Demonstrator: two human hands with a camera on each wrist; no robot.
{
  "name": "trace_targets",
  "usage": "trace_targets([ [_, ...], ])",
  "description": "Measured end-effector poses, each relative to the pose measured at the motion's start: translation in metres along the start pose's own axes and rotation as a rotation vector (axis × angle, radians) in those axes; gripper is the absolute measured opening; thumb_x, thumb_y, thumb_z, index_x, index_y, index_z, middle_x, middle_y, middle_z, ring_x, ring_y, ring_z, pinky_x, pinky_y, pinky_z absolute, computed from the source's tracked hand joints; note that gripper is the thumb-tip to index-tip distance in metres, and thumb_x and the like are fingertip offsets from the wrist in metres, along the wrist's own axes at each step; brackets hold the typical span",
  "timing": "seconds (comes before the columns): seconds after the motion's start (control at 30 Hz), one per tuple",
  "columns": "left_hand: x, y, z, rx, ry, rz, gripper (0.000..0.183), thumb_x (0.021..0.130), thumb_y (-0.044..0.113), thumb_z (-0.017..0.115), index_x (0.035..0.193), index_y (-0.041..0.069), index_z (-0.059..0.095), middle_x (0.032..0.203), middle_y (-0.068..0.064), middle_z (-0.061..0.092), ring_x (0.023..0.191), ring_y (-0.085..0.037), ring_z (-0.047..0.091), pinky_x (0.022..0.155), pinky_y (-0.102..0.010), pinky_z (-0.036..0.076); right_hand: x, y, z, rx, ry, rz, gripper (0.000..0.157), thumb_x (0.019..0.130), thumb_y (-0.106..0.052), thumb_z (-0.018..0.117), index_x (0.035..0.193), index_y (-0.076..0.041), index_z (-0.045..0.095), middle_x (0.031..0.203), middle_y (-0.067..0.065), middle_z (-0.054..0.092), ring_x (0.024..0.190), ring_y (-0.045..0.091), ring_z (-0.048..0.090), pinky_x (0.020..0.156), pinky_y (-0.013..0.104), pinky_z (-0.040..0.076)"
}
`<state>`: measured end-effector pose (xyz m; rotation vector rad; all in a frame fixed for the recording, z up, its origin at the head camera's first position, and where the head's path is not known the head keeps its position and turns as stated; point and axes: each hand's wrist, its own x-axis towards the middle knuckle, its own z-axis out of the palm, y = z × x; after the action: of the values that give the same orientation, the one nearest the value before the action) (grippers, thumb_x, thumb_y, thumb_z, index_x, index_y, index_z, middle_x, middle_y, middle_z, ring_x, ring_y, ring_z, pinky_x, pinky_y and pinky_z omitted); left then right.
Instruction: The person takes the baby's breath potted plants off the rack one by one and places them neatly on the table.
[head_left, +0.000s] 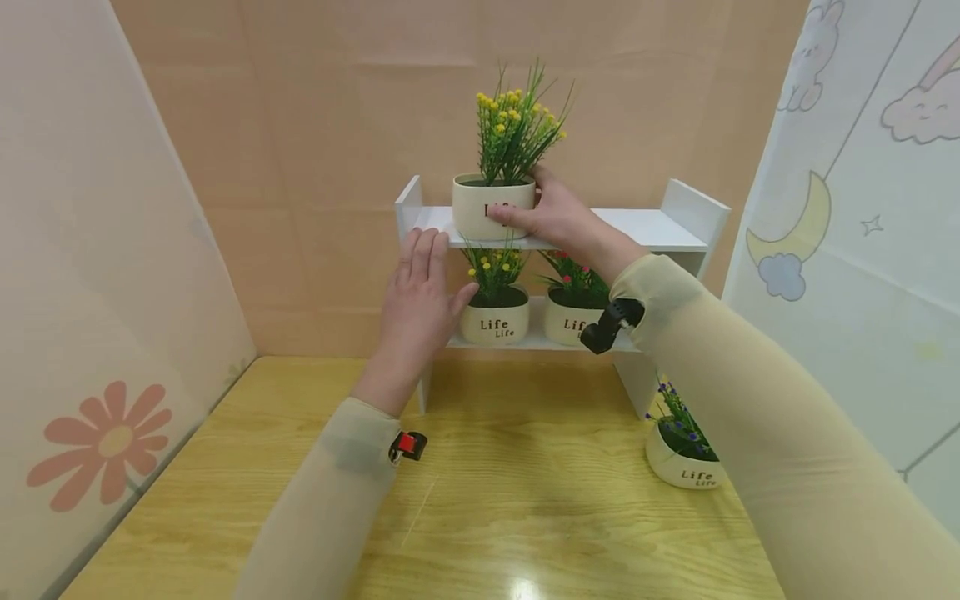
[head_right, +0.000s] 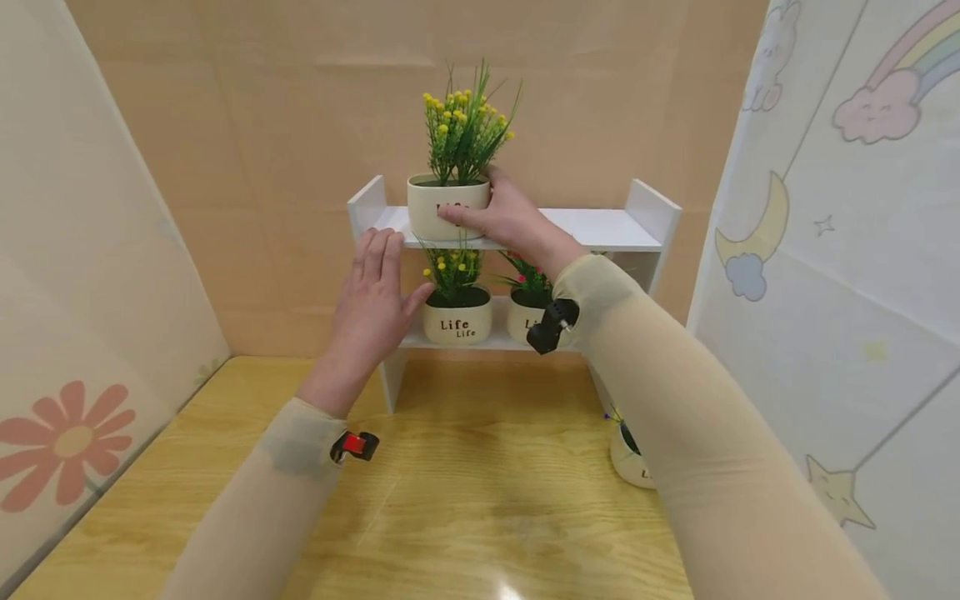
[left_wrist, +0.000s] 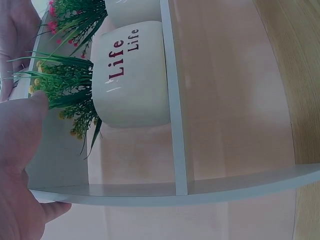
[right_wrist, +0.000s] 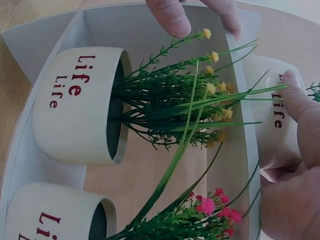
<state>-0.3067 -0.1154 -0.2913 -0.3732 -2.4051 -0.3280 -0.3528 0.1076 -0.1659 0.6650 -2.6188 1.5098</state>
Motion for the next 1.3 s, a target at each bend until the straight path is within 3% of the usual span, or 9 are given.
trace_targets([
  [0.83, -0.0020, -0.0042, -0.0043, 0.022, -0.002, 0.000, 0.090, 0.111, 0.051, 0.065, 0.172, 0.004, 0.018, 0.175, -0.016, 0.021, 0.168, -0.032, 0.008, 0.132, -0.053, 0.029, -0.0010, 0.0013, 0.0066, 0.069, 0.061, 0.018, 0.098, 0.099, -0.040, 0.086, 0.172, -0.015, 0.025, 0.156, 0.012, 0.055, 0.137, 0.026, 0.060, 0.116, 0.044, 0.049],
  [1.3, 0.0006, -0.0037, -0.0058, 0.013, -0.019, -0.017, 0.089, 0.112, 0.053, 0.061, 0.172, 0.006, 0.016, 0.176, -0.013, 0.019, 0.169, -0.030, 0.004, 0.131, -0.054, 0.029, 0.0005, -0.0004, 0.0082, 0.130, 0.141, -0.006, 0.093, 0.095, -0.035, 0.090, 0.167, -0.013, 0.035, 0.154, 0.010, 0.055, 0.135, 0.025, 0.059, 0.111, 0.039, 0.050],
])
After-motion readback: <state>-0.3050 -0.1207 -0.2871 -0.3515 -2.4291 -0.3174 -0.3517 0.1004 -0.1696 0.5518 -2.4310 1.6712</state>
